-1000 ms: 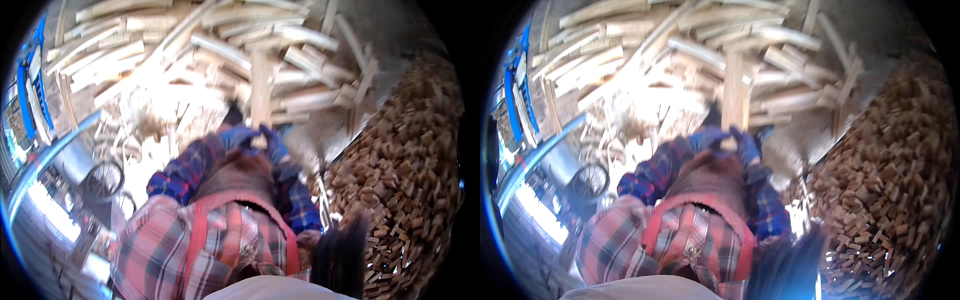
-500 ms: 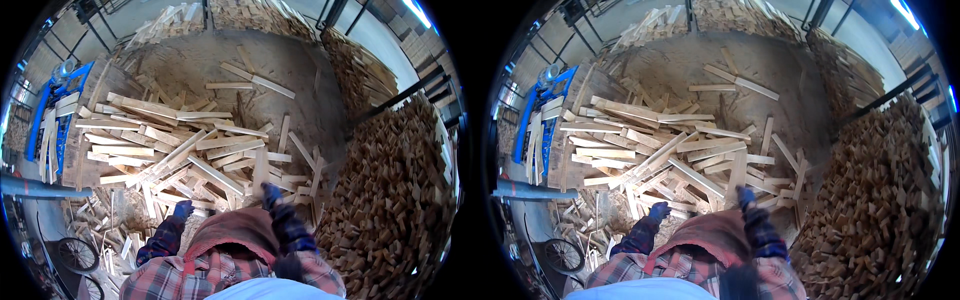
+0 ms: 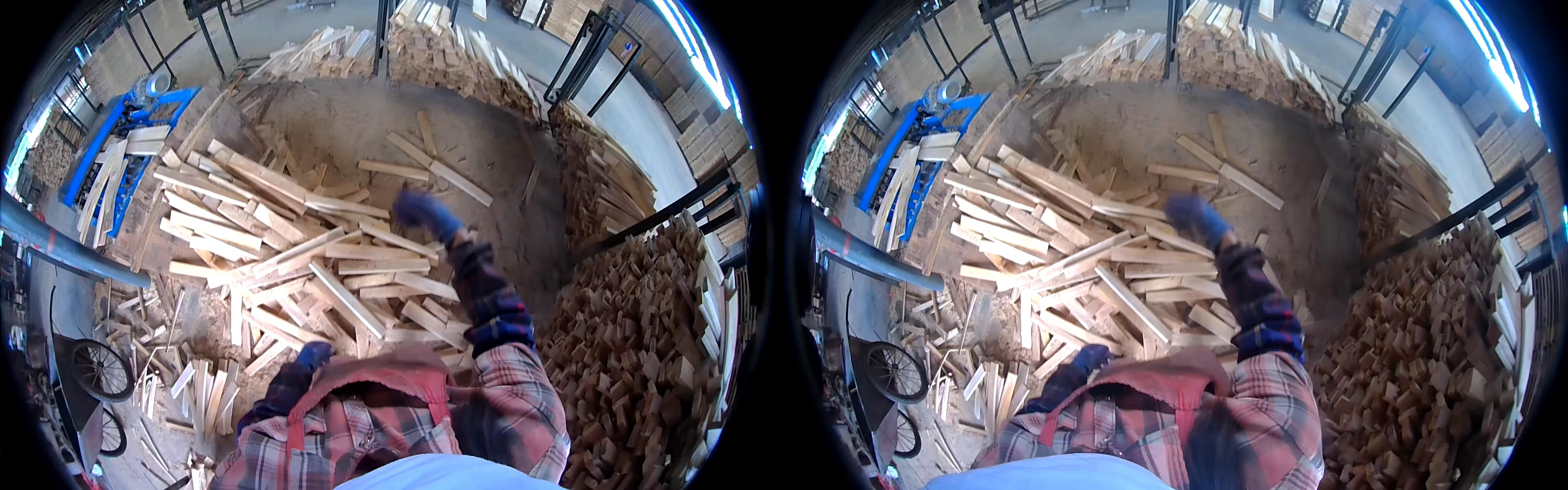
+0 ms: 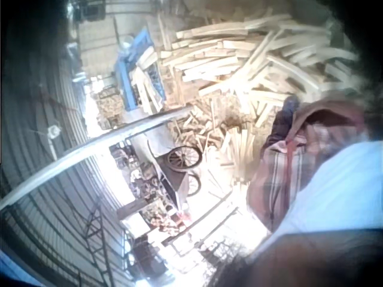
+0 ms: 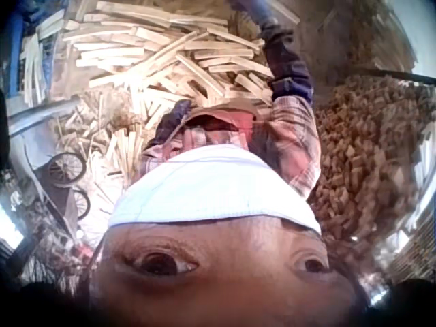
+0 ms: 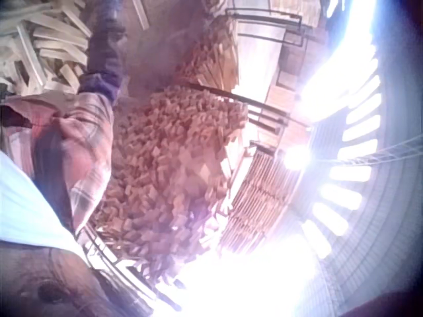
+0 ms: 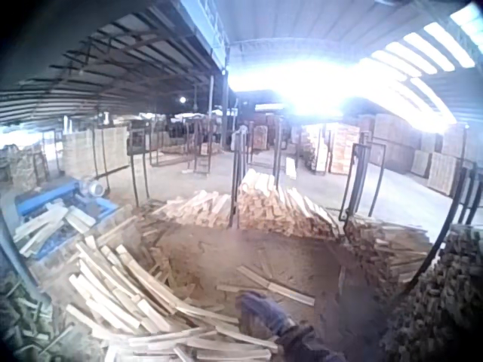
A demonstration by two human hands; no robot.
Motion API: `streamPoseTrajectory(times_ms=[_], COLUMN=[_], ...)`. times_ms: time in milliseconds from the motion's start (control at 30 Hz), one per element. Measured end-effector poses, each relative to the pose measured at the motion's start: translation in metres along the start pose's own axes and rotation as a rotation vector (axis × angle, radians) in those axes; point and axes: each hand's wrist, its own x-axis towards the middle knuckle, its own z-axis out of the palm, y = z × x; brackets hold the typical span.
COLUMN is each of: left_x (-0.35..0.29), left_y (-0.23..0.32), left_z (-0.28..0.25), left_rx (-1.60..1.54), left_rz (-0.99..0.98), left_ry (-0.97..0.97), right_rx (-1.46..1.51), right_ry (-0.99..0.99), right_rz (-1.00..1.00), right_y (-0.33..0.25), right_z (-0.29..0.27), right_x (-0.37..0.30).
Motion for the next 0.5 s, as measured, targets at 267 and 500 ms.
streamPoseTrajectory(times_ms=[267, 500], left_x=[0.002, 0.072], left_y=[-0.068, -0.076], left_z=[-0.101, -0.123], left_rx=[-0.136, 0.005], left_rz=[-0.371, -0.361], left_ry=[0.195, -0.12], right_rx=[0.72, 0.84], right_ry=[1.071, 1.546], right_rz=[1.05, 0.946], right_y=[0.29, 0.313], right_z=[0.112, 0.179], right_x=[-0.354, -0.535])
